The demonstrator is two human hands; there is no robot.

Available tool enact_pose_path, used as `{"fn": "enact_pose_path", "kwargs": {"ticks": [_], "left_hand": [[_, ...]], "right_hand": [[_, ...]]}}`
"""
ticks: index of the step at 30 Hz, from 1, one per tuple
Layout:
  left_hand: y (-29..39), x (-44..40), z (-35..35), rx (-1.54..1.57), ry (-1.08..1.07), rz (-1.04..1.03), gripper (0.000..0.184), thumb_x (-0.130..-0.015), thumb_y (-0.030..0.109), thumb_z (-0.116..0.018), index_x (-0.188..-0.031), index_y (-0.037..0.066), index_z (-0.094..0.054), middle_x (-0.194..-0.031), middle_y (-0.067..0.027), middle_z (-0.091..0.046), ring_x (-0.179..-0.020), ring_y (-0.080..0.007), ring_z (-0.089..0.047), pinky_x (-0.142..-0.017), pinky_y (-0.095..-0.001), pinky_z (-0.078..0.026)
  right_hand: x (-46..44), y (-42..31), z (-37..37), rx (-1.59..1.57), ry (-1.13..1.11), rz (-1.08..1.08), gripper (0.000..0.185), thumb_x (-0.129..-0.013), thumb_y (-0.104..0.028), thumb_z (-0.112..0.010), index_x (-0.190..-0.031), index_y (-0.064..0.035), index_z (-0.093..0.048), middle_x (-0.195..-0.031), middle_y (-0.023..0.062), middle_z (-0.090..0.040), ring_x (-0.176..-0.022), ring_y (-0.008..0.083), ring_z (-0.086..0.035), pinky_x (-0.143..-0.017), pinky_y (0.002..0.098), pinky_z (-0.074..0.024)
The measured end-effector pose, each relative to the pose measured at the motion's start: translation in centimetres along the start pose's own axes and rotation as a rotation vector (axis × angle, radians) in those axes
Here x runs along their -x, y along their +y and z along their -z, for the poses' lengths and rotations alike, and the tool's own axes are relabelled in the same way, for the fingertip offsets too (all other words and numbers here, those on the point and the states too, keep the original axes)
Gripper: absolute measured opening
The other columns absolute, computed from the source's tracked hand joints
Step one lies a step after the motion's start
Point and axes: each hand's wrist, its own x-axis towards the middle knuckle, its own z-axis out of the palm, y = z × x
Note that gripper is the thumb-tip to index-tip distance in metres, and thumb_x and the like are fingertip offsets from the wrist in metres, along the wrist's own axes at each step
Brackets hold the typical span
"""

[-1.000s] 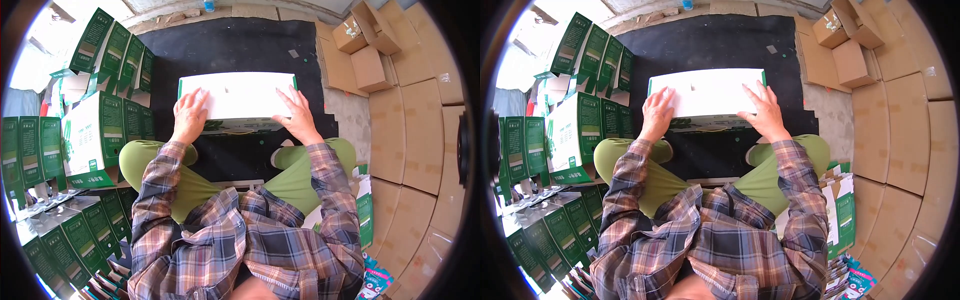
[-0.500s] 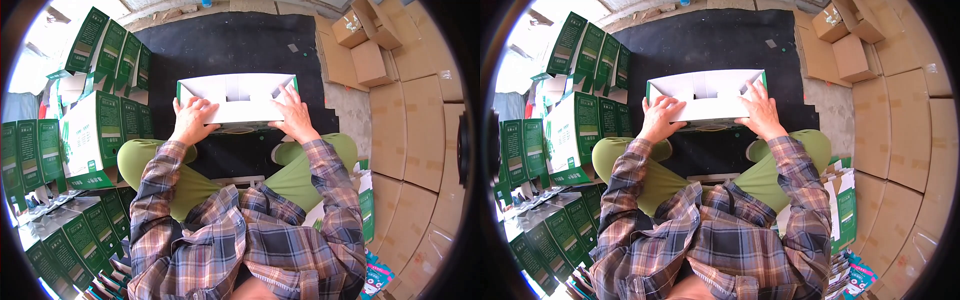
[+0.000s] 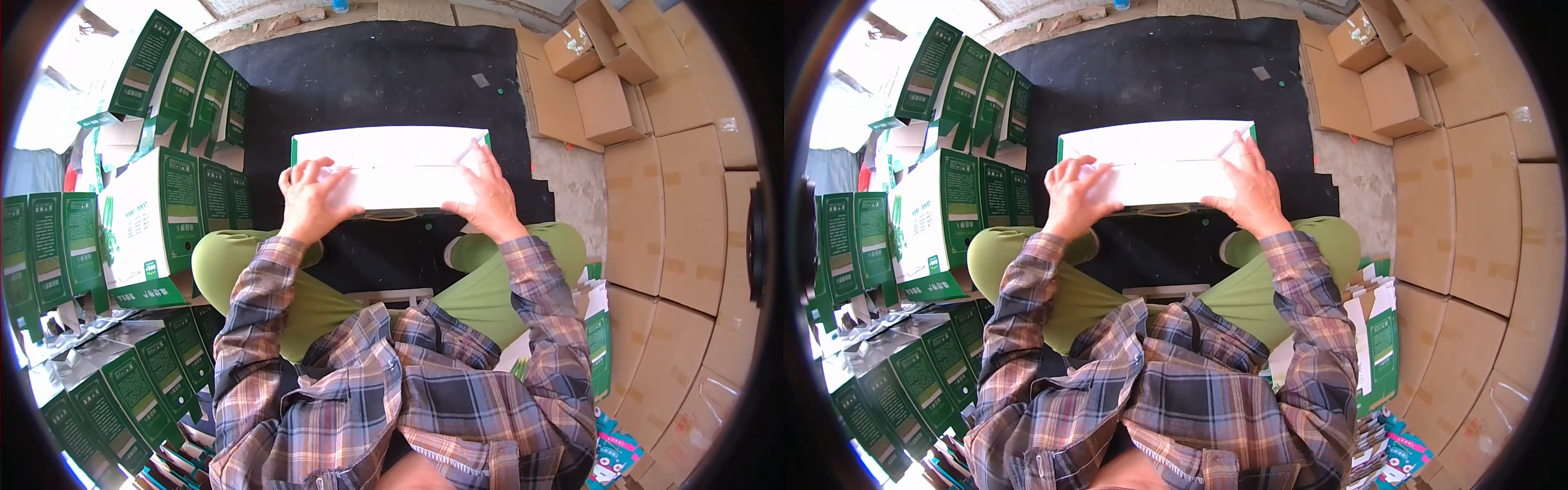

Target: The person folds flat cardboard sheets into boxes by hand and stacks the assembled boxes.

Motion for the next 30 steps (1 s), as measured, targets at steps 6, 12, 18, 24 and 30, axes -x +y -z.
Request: {"fn": "enact_pose_path", "kwargs": {"ticks": [6, 12, 18, 24, 30], "left_hand": [[-8.2, -0.4, -3.7, 0.607, 0.504, 0.750, 0.043, -0.089, 0.036, -0.058, -0.122, 0.009, -0.055, -0.108, -0.0090, -0.054, -0.098, -0.0198, -0.053, -0.087, -0.0286, -0.043], [-7.5, 0.0, -3.4, 1.394, -0.060, 1.088, 0.067, -0.090, 0.058, -0.042, -0.127, 0.003, -0.050, -0.120, -0.0085, -0.057, -0.104, -0.0187, -0.056, -0.090, -0.0298, -0.044], [-6.7, -1.2, -1.0, 1.638, 0.196, 0.703, 0.053, -0.092, 0.047, -0.046, -0.126, 0.005, -0.050, -0.115, -0.0079, -0.058, -0.107, -0.0186, -0.054, -0.093, -0.0312, -0.043], [-10.6, -0.3, -3.0, 1.604, 0.403, 0.680, 0.028, -0.094, 0.035, -0.050, -0.100, 0.009, -0.058, -0.081, -0.0004, -0.054, -0.082, -0.0128, -0.051, -0.079, -0.0300, -0.042], [-8.6, 0.5, -3.7, 1.310, -0.125, 1.059, 0.045, -0.088, 0.049, -0.047, -0.117, 0.016, -0.056, -0.110, -0.0026, -0.060, -0.104, -0.0184, -0.052, -0.088, -0.0395, -0.039]], "right_hand": [[-1.0, 5.1, -1.0, -0.689, 0.235, -0.769, 0.045, -0.094, -0.040, -0.048, -0.124, -0.0074, -0.048, -0.108, 0.0067, -0.059, -0.092, 0.0152, -0.059, -0.068, 0.0317, -0.0527], [-0.1, 7.8, -3.0, -0.958, -0.333, -1.159, 0.062, -0.089, -0.058, -0.044, -0.120, -0.0048, -0.055, -0.108, 0.0098, -0.062, -0.094, 0.0179, -0.059, -0.076, 0.0399, -0.0496], [-0.6, 6.3, -0.8, -1.145, -0.057, -0.837, 0.058, -0.090, -0.054, -0.047, -0.119, -0.0046, -0.056, -0.114, 0.0077, -0.060, -0.100, 0.0167, -0.057, -0.087, 0.0320, -0.0438], [-1.0, 8.3, -0.3, -1.282, 0.098, -0.861, 0.043, -0.088, -0.049, -0.054, -0.102, -0.0084, -0.060, -0.095, 0.0022, -0.063, -0.088, 0.0144, -0.059, -0.075, 0.0333, -0.0454], [-0.2, 7.1, -1.3, -1.045, -0.190, -0.994, 0.034, -0.089, -0.038, -0.052, -0.110, -0.0123, -0.059, -0.091, 0.0026, -0.063, -0.081, 0.0161, -0.061, -0.075, 0.0392, -0.0484]]}}
